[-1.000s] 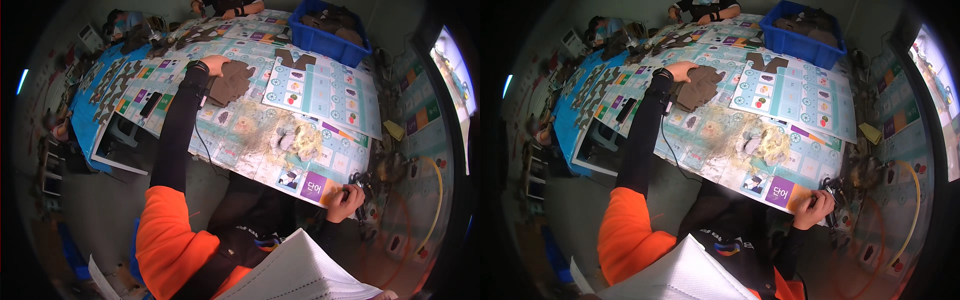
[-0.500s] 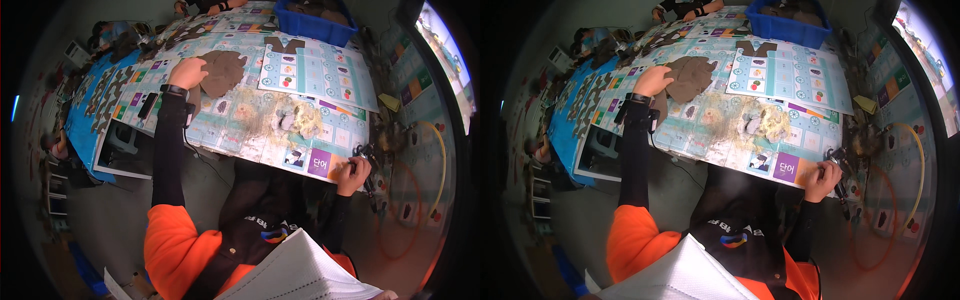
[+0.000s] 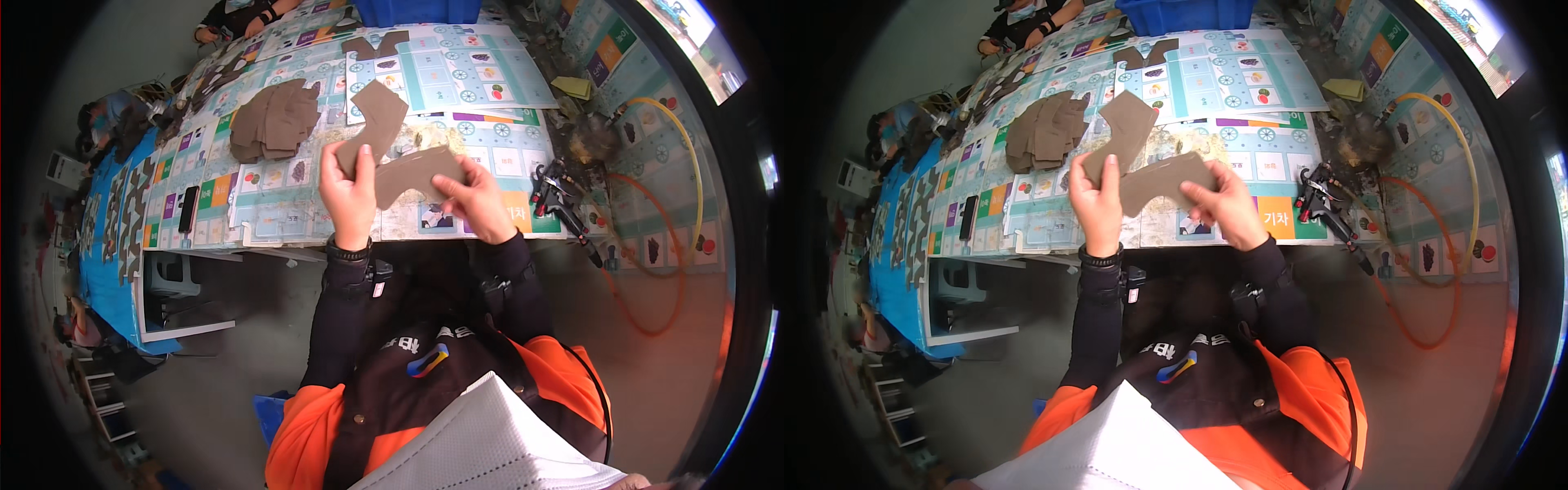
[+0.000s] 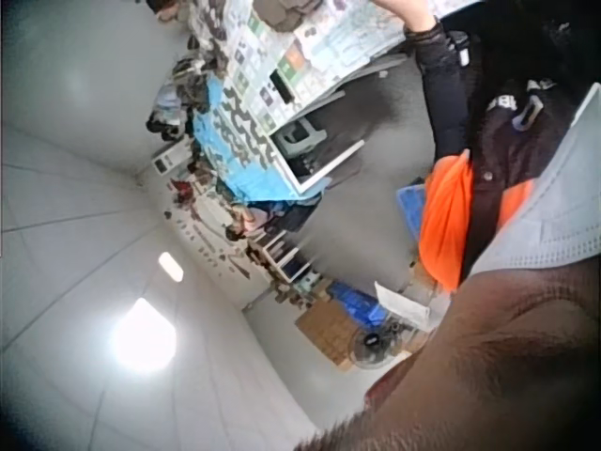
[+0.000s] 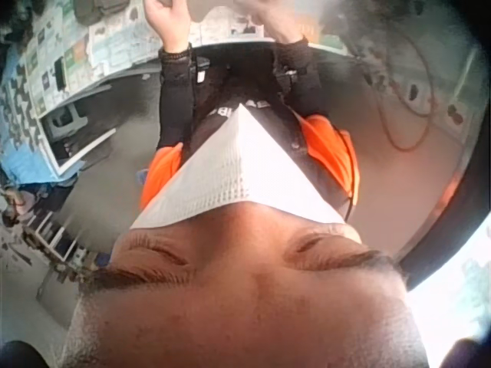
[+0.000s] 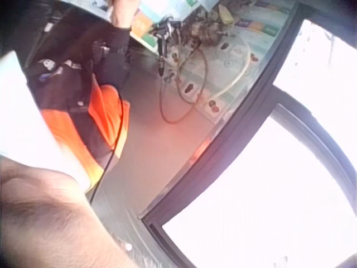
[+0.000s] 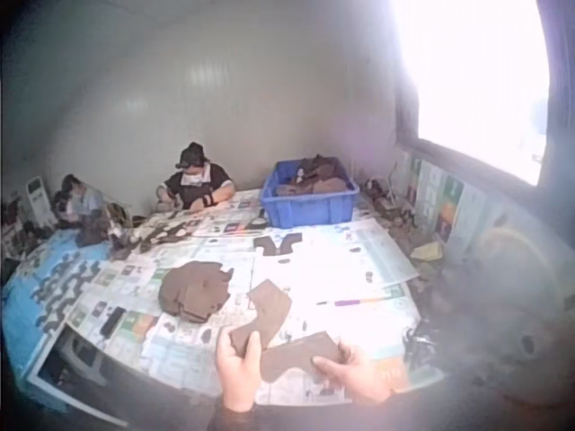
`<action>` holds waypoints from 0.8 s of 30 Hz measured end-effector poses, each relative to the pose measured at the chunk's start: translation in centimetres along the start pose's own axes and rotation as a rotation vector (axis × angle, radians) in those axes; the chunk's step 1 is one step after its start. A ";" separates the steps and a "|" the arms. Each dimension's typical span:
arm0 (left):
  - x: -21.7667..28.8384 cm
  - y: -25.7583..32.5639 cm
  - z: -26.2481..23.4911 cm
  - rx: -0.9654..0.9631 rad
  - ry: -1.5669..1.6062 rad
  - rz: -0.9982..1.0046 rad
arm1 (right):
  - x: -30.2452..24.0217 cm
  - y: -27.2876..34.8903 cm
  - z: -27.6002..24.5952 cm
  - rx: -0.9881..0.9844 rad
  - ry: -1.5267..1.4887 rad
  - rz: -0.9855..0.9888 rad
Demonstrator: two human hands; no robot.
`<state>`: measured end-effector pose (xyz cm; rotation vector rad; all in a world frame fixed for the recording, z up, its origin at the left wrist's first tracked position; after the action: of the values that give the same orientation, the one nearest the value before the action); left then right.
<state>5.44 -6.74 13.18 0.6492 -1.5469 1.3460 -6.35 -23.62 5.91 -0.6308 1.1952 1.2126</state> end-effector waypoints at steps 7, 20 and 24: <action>-7.6 0.3 4.3 -0.294 -0.044 -0.126 | -4.0 -3.2 -8.1 0.291 0.330 -0.217; -12.2 1.8 3.4 -0.317 -0.237 -0.372 | -6.2 -1.5 -10.9 0.539 1.175 -0.391; -13.0 1.6 2.7 -0.320 -0.166 -0.459 | -9.1 4.6 -12.9 0.528 1.337 -0.463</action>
<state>8.48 -11.36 1.04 0.8630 -1.5769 0.6999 -14.33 -36.96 11.31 -1.2693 2.1661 -0.0967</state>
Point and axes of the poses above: each hand's wrist, its own y-axis away from the middle knuckle, its own z-axis out of the palm, x = y × z, the point moved 9 cm from there along -y, towards the middle knuckle, and after that the axes turned 3 degrees about -x, right-handed, at the moved point
